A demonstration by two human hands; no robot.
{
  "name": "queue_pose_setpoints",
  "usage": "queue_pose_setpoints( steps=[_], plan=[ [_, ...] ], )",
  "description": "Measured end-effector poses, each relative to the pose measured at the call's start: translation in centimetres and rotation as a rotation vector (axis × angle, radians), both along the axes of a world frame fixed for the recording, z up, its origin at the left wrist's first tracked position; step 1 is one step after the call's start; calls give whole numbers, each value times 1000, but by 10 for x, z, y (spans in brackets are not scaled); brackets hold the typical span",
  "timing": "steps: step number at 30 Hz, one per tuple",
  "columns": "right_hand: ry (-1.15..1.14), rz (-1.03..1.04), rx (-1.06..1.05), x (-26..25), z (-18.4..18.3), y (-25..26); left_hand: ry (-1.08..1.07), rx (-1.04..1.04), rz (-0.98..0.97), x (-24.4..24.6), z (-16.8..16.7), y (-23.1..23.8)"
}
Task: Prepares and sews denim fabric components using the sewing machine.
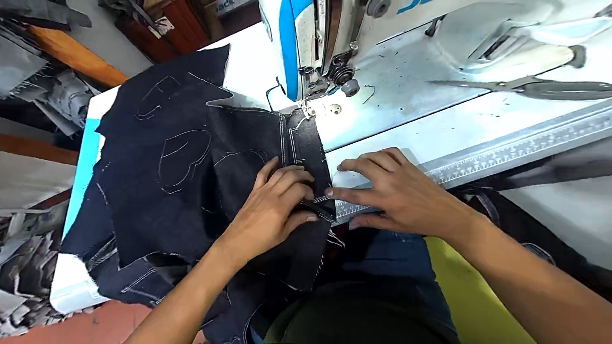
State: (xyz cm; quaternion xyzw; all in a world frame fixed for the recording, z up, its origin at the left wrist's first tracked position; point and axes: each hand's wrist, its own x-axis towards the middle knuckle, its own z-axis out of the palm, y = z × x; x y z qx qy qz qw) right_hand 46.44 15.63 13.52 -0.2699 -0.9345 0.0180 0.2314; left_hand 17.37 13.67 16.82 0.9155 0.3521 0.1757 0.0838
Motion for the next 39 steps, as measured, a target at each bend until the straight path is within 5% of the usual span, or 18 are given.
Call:
queue_pose_setpoints(
  steps=[6, 11, 19, 30, 39],
  plan=[
    [-5, 31, 78, 3, -6, 2, -107, 152, 172, 7, 5, 19],
    [3, 22, 88, 2, -9, -2, -148, 78, 324, 23, -1, 25],
    [-56, -70, -40, 1, 3, 6, 132, 42, 187, 12, -1, 8],
    [-76, -29, -67, -7, 18, 95, 133, 49, 296, 17, -10, 72],
    [21, -133, 8, -12, 8, 94, 242, -9, 281, 15, 24, 126]
  ],
)
